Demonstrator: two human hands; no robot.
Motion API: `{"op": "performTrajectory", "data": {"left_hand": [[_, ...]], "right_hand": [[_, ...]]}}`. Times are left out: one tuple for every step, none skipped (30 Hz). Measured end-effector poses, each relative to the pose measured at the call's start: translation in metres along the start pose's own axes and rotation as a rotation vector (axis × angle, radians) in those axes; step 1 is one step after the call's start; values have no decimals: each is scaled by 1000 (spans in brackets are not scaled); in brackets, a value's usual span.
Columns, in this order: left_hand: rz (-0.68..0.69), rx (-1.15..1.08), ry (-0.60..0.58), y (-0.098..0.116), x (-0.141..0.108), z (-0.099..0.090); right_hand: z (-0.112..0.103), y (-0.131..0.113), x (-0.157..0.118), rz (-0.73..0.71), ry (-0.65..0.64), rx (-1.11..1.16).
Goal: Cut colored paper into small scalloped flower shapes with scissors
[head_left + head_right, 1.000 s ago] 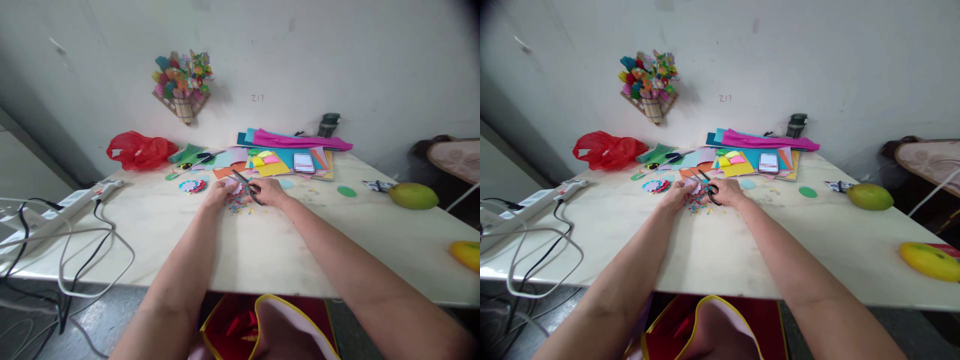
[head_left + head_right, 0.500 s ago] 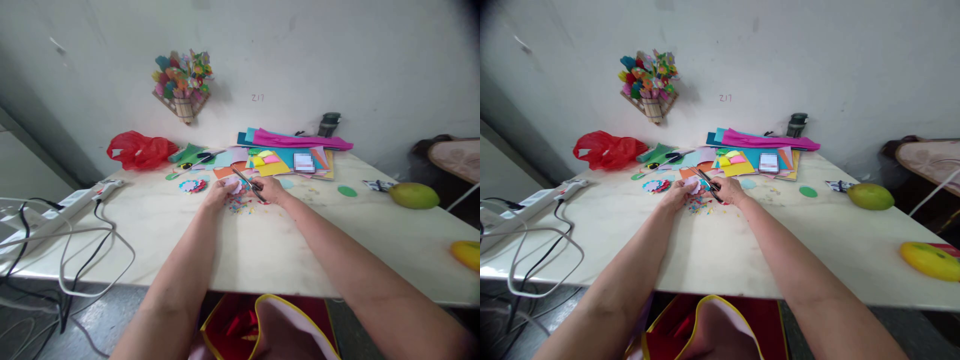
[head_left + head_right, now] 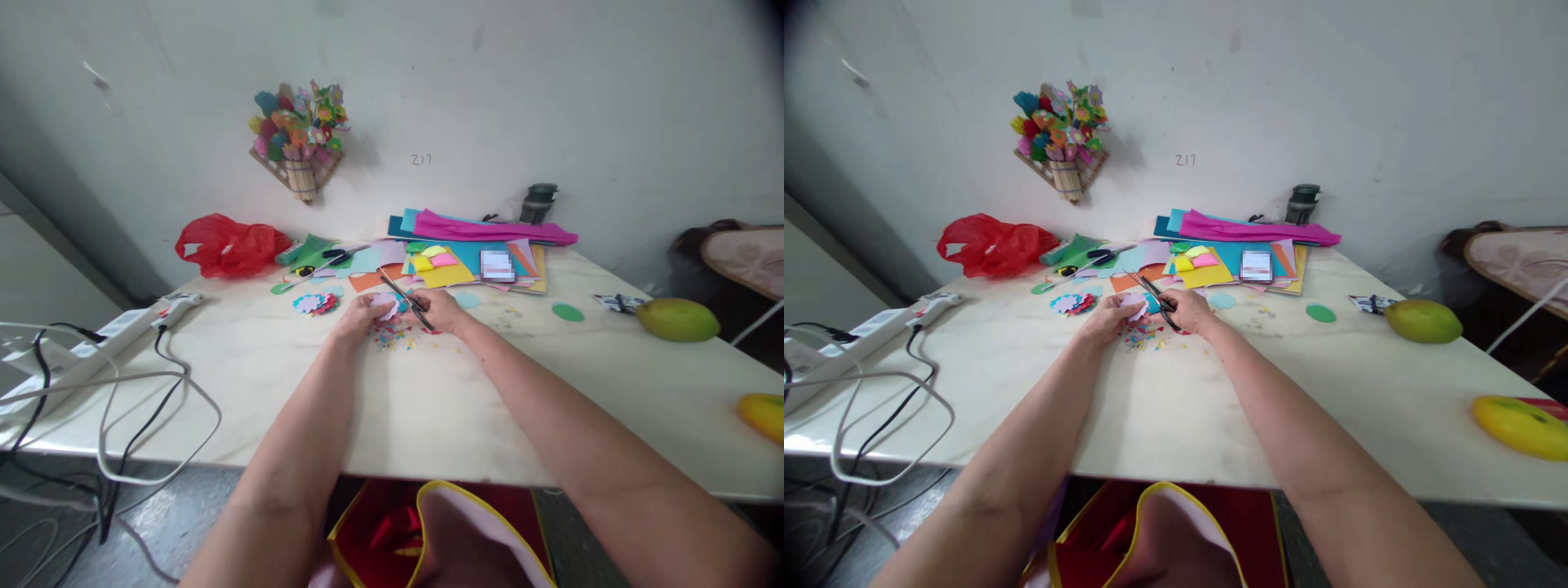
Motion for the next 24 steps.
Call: {"op": "performTrajectory", "data": {"left_hand": [[0,18,0,0,0,0],[4,31,0,1,0,0],[10,38,-4,2,-1,0],[15,43,-11,3,-1,1],[20,50,-21,4,-1,3],[23,56,-34,5,-1,4],[24,64,-48,6,-2,6],[20,74,-64,6,-2,8],[13,85,-78,6,-3,10],[4,97,-90,5,-4,11],[-5,109,-101,4,-4,12],[-11,123,-110,3,-4,13],[-18,137,-117,2,-5,14],[-25,151,-124,1,-5,14],[-33,161,-132,0,-5,14],[-40,168,-143,-1,-5,15],[-46,173,-153,-2,-5,16],[-48,176,-160,-2,-5,16],[-47,176,-165,-2,-6,16],[-43,173,-167,-2,-6,17],[-33,167,-163,-1,-5,16],[-18,157,-155,-1,-5,15],[-1,145,-144,0,-4,14],[17,134,-130,1,-3,12]], "right_hand": [[4,2,1,13,-26,58],[7,3,2,24,-55,124],[10,4,3,34,-86,195],[12,4,4,38,-108,264],[12,3,5,39,-120,331],[12,2,6,42,-124,395],[10,2,7,50,-121,451],[8,2,8,62,-113,499],[6,2,9,77,-103,538],[4,2,9,93,-97,569],[3,2,10,109,-96,597],[3,1,10,121,-96,622],[3,-1,10,129,-98,643],[3,-4,10,130,-101,661],[3,-6,10,125,-105,674],[4,-9,9,117,-108,678],[5,-12,9,108,-110,676],[5,-14,9,103,-107,669],[5,-14,10,101,-98,659],[4,-14,10,104,-85,651],[4,-13,11,112,-72,644],[3,-11,11,123,-60,640],[2,-9,12,135,-51,639],[2,-8,12,145,-48,638]]}}
Point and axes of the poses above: each hand's wrist, its own x-axis towards the middle knuckle, its own z-axis out of the palm, y = z × x, the point moved 10 cm from there along x, towards the middle knuckle, and after that the axes turned 12 degrees about z, right-handed, at the moved point
